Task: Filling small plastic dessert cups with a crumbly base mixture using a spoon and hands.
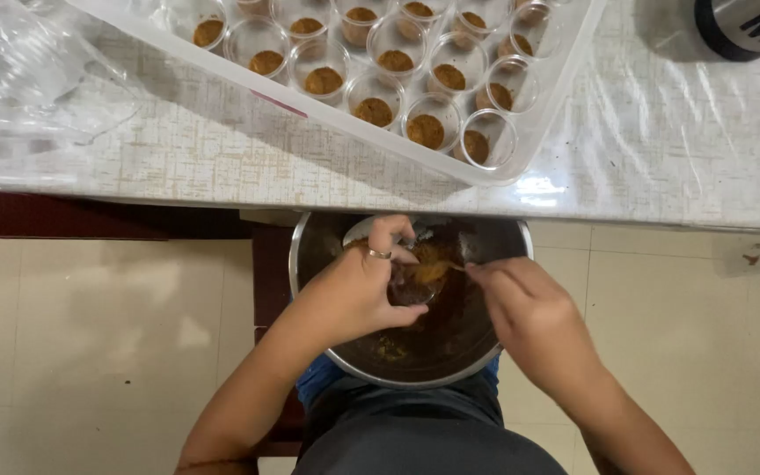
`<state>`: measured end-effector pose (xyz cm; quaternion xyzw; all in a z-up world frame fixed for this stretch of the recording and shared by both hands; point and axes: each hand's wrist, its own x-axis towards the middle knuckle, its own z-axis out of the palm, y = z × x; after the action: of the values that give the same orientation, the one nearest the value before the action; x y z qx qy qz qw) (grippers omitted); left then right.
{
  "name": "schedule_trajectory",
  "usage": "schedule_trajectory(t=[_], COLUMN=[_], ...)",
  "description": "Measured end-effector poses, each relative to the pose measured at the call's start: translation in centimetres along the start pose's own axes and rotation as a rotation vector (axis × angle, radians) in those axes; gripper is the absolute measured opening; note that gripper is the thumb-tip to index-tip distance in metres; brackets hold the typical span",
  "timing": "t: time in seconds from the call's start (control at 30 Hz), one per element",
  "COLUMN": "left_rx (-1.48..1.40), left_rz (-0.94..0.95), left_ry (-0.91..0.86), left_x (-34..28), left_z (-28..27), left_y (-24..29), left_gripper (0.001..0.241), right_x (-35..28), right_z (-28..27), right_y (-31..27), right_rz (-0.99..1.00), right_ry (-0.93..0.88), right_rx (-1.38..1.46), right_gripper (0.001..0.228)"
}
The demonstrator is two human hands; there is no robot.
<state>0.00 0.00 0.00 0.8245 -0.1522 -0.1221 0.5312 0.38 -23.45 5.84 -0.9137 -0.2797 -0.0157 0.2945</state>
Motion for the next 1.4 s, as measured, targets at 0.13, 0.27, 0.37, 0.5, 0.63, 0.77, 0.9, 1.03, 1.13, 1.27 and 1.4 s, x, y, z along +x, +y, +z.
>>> schedule_trajectory(t=[0.13, 0.27, 0.37, 0.5, 0.63, 0.77, 0.9, 1.03, 1.13, 1.27, 1.4], left_rx=[0.034, 0.247, 0.321, 0.324, 0.185, -0.084, -0.132, -0.183, -0.274, -0.26, -0.237], left_rz=[-0.042, 0.039, 0.173, 0.343, 0.413, 0.336, 0.239, 0.226, 0.19, 0.142, 0.149], left_ry=[-0.001, 0.08, 0.169, 0.285, 0.36, 0.395, 0.373, 0.389, 0.393, 0.37, 0.346], left_x=[-0.2, -1.0, -1.9, -2.7, -2.8, -3.0, -3.7, -3.4, -3.5, -3.3, -3.3], left_z=[0.3, 0.1, -0.2, -1.1, 0.0, 0.1, 0.2, 0.5, 0.8, 0.8, 0.7], left_y=[-0.1, -0.9, -1.6, -1.2, -1.9, -2.8, -2.4, -2.7, -2.7, -2.5, -2.4], left_gripper=[0.082, 0.066, 0.054, 0.046, 0.046, 0.058, 0.076, 0.081, 0.081, 0.082, 0.08], right_x=[-0.1, -0.3, -0.4, 0.4, 0.5, 1.6, 1.4, 1.6, 0.8, 1.2, 0.6], right_z=[0.1, -0.5, 0.4, 1.6, 5.9, 8.3, 9.0, 10.9, 11.1, 11.4, 10.9], right_y=[0.2, 1.0, 1.9, 1.5, 2.9, 3.6, 4.4, 5.0, 4.5, 4.0, 5.2], right_rz=[-0.143, -0.016, 0.11, 0.089, 0.003, 0.072, 0.161, 0.295, -0.119, -0.122, -0.255], right_ry=[0.075, 0.143, -0.009, -0.221, -0.327, -0.523, -0.551, -0.746, -0.528, -0.79, -0.777], right_rx=[-0.091, -0.138, -0.166, -0.331, -0.319, -0.357, -0.395, -0.3, -0.432, -0.424, -0.267], right_gripper=[0.026, 0.017, 0.023, 0.043, 0.047, 0.051, 0.037, 0.071, 0.051, 0.042, 0.035])
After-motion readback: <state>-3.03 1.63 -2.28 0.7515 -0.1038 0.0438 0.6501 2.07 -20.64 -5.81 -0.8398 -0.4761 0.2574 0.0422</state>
